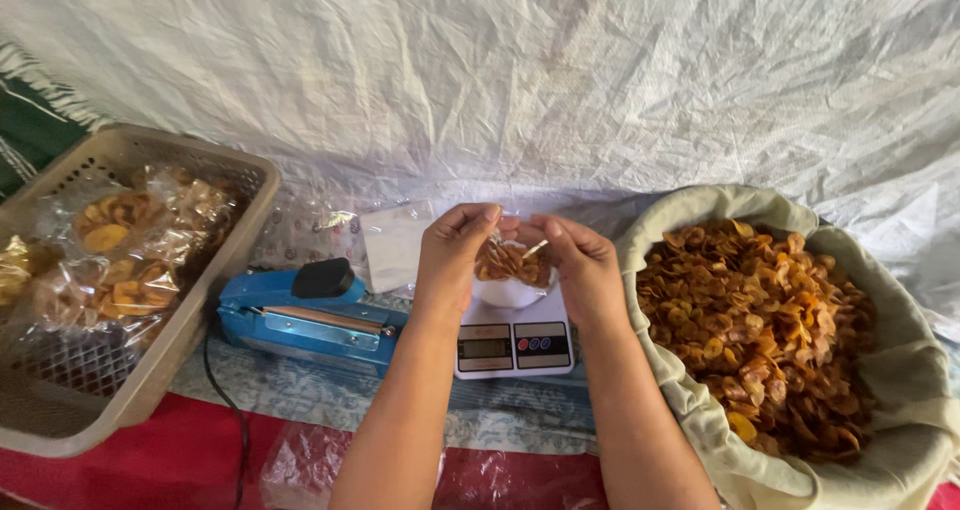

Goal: The person scoops dried fruit from a cloth bag into a small plastic bag, weighs it on a digital scale, and then seals the bag using a heat sealer. The sealed package is then placed into a plastic basket.

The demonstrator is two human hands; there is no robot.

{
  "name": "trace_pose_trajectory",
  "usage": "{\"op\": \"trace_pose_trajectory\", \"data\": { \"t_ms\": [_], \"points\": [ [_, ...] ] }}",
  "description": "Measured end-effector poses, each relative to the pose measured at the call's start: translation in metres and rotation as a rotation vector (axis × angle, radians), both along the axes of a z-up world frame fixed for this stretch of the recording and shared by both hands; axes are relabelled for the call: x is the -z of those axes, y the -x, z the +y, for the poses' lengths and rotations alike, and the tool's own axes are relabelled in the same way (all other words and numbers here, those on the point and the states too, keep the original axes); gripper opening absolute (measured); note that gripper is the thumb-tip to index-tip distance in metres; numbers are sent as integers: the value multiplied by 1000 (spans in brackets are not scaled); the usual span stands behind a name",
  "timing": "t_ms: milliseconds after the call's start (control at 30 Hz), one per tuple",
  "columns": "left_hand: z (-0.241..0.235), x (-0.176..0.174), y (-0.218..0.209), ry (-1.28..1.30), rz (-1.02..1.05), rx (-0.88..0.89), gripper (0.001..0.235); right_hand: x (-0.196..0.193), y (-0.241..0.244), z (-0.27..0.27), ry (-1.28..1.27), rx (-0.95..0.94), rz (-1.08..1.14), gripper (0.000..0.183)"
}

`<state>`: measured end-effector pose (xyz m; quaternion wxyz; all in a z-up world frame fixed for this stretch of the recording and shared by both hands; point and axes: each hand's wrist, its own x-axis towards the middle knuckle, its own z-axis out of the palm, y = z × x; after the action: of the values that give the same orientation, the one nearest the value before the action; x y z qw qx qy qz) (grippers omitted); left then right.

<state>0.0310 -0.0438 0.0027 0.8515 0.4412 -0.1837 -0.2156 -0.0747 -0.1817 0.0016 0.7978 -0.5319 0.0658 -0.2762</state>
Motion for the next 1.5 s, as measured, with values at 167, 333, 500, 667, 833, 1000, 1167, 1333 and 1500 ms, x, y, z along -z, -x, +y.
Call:
{"op": "trace_pose_trajectory", "data": {
  "t_ms": [167,333,500,667,833,1000,1167,1333,1500],
  "points": [
    [12,-17,24,-72,-17,-176,35,-36,8,11,78,120,135,26],
    [76,-27,87,-113,-51,-217,53,-27,-26,31,161,82,199,24],
    [146,-5,109,-139,-6,-390,45,32,-81,109,635,-108,-33,32],
    [190,26,91,2,68,-586,40,23,-66,165,1287,-338,-237,45],
    [204,40,71,62,123,-586,35,2,-63,160,1317,-517,-380,42],
    [202,46,59,-182,-45,-684,31,-3,-66,154,1370,-595,-385,36],
    [190,46,61,-334,-80,-844,31,-7,-58,155,1468,-582,-377,51],
    [178,41,66,-294,-81,-906,39,-2,-55,132,1363,-522,-195,48],
    [172,42,69,-290,-107,-925,45,-12,-65,140,1485,-497,-176,41]
  ]
}}
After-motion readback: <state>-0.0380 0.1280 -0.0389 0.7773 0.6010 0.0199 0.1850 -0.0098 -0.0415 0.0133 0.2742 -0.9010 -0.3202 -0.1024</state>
